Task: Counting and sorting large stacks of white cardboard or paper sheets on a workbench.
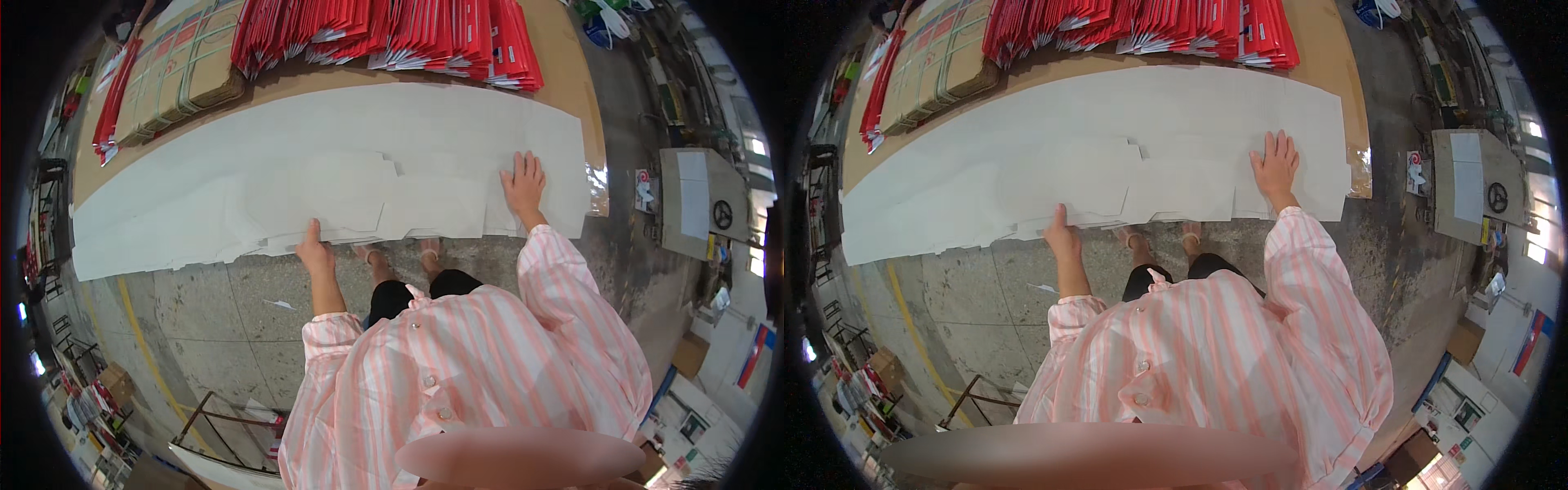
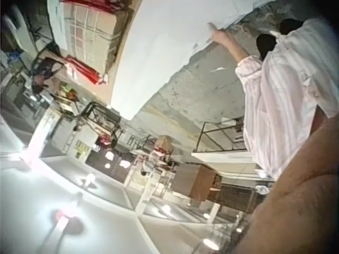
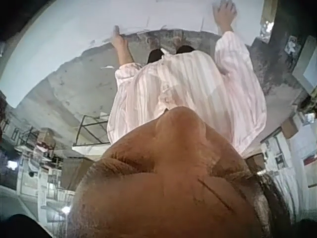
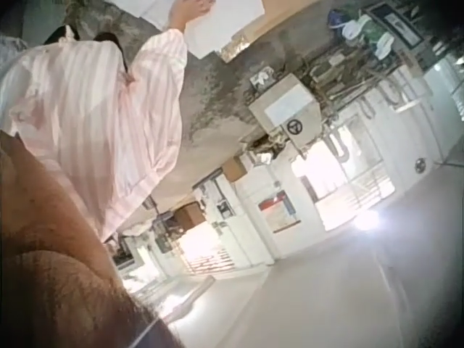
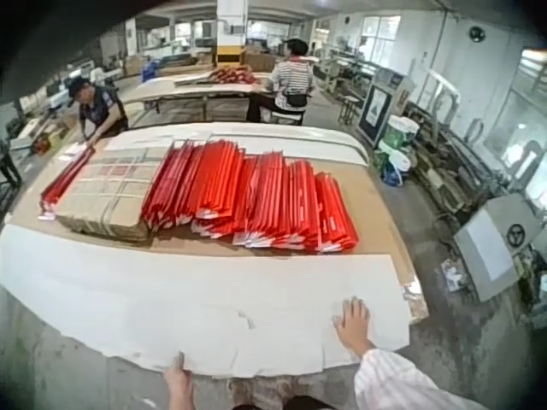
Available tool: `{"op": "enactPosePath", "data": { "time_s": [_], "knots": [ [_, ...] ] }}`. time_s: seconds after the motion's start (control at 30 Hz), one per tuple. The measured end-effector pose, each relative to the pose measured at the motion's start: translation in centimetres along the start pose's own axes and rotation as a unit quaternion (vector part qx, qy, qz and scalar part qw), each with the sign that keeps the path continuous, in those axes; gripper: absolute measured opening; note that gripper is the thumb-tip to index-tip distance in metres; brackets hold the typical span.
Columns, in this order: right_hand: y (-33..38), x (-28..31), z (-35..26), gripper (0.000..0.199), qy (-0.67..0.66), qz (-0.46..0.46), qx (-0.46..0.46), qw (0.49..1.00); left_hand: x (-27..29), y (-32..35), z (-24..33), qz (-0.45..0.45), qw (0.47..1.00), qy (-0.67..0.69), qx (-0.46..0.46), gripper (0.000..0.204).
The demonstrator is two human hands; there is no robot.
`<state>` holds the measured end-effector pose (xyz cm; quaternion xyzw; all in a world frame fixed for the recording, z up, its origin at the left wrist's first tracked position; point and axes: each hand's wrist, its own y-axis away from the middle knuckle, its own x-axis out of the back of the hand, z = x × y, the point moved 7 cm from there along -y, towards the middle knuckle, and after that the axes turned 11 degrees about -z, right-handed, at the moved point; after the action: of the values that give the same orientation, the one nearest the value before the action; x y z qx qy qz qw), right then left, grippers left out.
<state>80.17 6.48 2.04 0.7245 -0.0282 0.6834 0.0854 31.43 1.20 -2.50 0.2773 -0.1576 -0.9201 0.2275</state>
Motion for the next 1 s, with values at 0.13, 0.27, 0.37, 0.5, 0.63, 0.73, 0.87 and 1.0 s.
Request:
{"op": "enactPosePath", "data": {
  "time_s": [0.13, 0.27, 0.37, 0.5, 0.63, 0.73, 0.87, 1.0],
  "knots": [
    [0.1, -1.4, 1.3, 0.059, -0.008, -0.005, -0.011, 1.000, -0.6, 0.7, 1.0, -0.027, 0.964, -0.217, -0.150, 0.034],
    [0.3, -1.9, 1.9, 0.060, -0.013, 0.003, -0.019, 1.000, -0.1, 0.6, 1.1, 0.017, 0.995, -0.079, -0.056, 0.030],
    [0.1, -2.0, 1.5, 0.061, -0.014, -0.004, -0.017, 1.000, 0.3, 0.1, -0.3, 0.028, 0.999, 0.020, 0.013, 0.030],
    [0.0, -1.9, 1.8, 0.061, -0.018, -0.009, -0.020, 1.000, -0.1, 0.6, 1.0, 0.037, 0.951, -0.280, -0.125, 0.030],
    [0.4, -1.9, 2.5, 0.062, -0.022, -0.006, -0.030, 0.999, -0.3, 0.3, 0.9, 0.042, 0.978, -0.175, -0.101, 0.028],
    [0.0, -1.7, 1.6, 0.061, -0.020, -0.010, -0.022, 1.000, 1.6, -1.0, -1.6, 0.029, 0.995, 0.080, 0.056, 0.027],
    [0.3, -1.7, 2.2, 0.061, -0.005, 0.000, -0.018, 1.000, -0.1, 0.5, 0.3, 0.053, 0.977, -0.186, -0.092, 0.029],
    [0.2, -1.9, 2.7, 0.060, 0.000, -0.015, -0.031, 0.999, -0.8, 0.1, -0.4, 0.005, 0.999, 0.028, -0.042, 0.028]
  ]
}}
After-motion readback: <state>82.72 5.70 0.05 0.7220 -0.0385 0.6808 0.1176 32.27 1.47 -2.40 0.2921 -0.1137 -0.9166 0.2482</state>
